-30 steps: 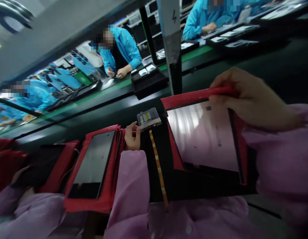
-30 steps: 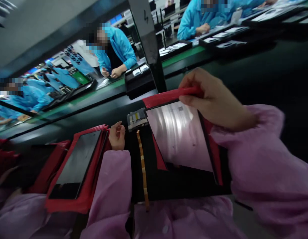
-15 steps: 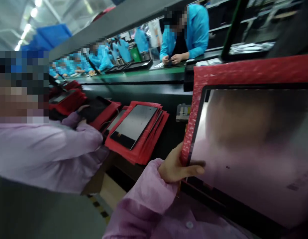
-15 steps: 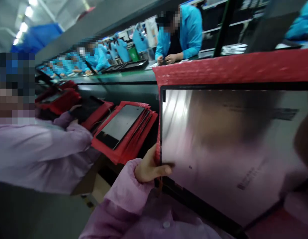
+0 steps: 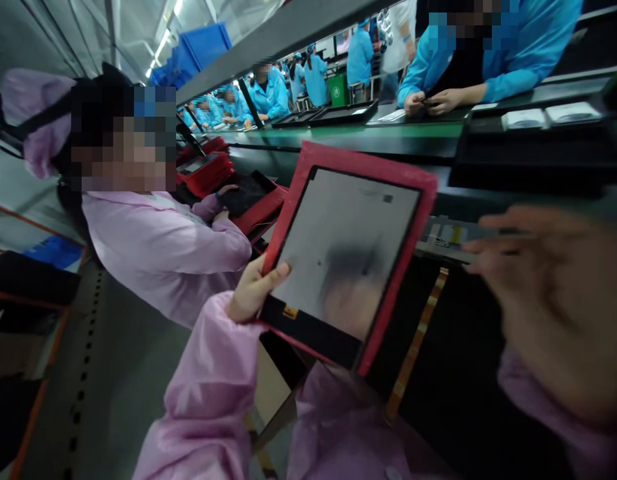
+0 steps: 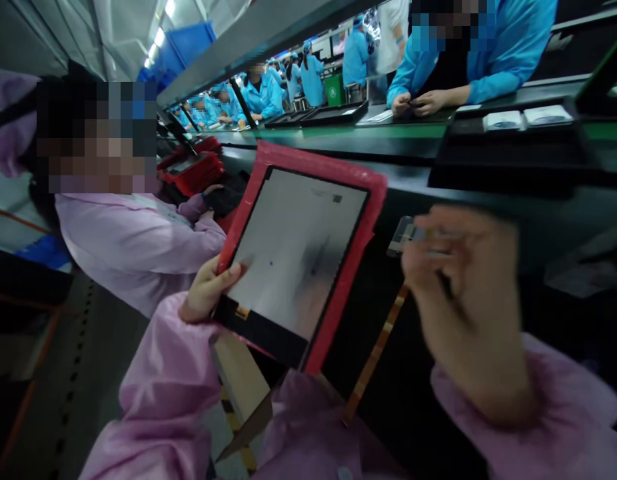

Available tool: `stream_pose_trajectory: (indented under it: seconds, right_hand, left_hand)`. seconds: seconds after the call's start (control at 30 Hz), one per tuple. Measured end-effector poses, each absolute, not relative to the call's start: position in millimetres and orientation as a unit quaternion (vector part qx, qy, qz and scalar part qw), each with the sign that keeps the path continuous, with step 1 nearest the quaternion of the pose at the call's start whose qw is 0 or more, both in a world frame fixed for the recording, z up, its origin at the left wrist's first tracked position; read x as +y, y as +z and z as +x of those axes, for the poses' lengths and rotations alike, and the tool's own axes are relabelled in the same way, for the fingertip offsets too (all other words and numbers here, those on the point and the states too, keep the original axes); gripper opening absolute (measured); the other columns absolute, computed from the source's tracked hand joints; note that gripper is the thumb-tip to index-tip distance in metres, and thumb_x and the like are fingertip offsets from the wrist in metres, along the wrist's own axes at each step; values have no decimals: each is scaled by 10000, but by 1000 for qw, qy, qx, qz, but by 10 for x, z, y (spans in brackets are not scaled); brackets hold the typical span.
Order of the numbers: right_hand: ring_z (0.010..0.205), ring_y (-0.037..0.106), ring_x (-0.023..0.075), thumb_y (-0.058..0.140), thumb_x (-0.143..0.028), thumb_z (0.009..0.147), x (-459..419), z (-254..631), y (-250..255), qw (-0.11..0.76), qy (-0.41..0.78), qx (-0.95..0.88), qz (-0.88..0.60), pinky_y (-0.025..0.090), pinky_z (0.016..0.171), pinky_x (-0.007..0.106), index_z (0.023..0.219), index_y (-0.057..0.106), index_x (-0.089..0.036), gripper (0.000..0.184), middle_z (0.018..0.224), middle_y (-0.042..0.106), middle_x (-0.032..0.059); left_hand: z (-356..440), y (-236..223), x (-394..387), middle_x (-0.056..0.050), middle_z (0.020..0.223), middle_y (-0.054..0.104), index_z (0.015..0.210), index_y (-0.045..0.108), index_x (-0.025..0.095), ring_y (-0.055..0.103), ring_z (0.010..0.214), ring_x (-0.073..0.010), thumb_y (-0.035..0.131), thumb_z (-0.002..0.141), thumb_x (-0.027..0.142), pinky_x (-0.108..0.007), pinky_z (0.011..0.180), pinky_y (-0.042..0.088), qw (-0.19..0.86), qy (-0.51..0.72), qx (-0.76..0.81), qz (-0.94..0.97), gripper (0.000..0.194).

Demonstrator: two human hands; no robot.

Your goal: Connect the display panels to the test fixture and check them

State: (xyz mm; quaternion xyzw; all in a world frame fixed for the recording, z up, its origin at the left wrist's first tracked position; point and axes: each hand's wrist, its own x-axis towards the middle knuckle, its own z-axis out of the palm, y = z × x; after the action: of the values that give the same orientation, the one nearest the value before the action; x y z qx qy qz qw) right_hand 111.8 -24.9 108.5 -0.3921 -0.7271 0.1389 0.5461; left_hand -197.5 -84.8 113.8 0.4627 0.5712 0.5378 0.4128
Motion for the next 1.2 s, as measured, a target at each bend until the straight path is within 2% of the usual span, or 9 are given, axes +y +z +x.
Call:
stream_pose_trajectory:
  seconds: [0.07,0.2,0.3,0.43,0.53,0.67,0.8,0.9,1.2]
  right_hand:
    - [875,615,143,540,-223,941,-389,966,899,525,168,-750,-365,514,719,267,1200,524,-138,273,1038,588,109]
    - [899,610,143,415,-110,965,-670,781,605,446,49,-889,-98,501,760,281,1019,597,-136,192,935,643,53]
    - [762,605,125,377,-72,965,-801,704,546,427,15,-904,-20,474,689,285,938,623,-137,256,828,658,10]
    - [701,581,135,284,-89,984,-922,593,394,359,60,-930,-58,447,623,289,920,622,-143,348,797,637,16]
    - [854,605,170,242,-93,977,-1014,522,132,308,41,-949,-59,484,739,322,952,633,-149,396,938,652,37]
    - [1141,543,232,268,-117,957,-1084,500,-205,264,-5,-956,-128,464,940,383,1121,627,-114,395,1199,606,98]
    - [1233,486,297,334,-413,993,-1047,539,-372,224,-37,-950,-213,451,989,421,1174,616,-42,500,1279,553,196]
    - [1235,492,292,312,-534,980,-1010,562,-401,209,-37,-948,-236,468,984,412,1172,624,-32,621,1292,547,201]
    - [1206,530,278,152,-271,1014,-1016,540,-323,194,-49,-949,-246,511,939,401,1154,629,-36,550,1268,573,178]
  left_hand:
    - [-2316,1121,-563,23,613,549,834,600,155,490,514,-87,739,686,539,-199,497,405,402,491,600,488,434]
    - [-2799,1004,-5,-20,648,609,762,623,141,582,603,-159,711,619,643,-267,570,472,345,343,646,588,529]
    - [-2883,950,226,-54,829,691,893,677,140,645,820,-219,744,660,471,-335,784,508,259,343,670,606,410]
    - [-2776,905,243,-49,1035,708,975,703,176,619,1029,-206,584,797,196,-340,986,431,145,359,697,603,215]
    - [-2730,799,126,-39,1089,696,1004,695,190,612,1021,-177,506,820,140,-314,959,445,112,378,712,581,269]
    - [-2805,569,-60,-87,1065,686,1002,678,139,606,985,-195,503,828,235,-327,922,450,91,420,744,511,265]
    - [-2879,397,-157,-56,878,685,867,671,142,608,886,-191,513,800,338,-295,847,454,107,458,758,452,261]
    - [-2857,351,-164,-11,738,640,776,644,163,575,767,-163,538,772,387,-257,742,436,106,481,764,417,248]
    - [-2820,236,-116,37,619,525,696,590,167,494,638,-117,539,790,310,-243,643,404,120,559,757,317,179]
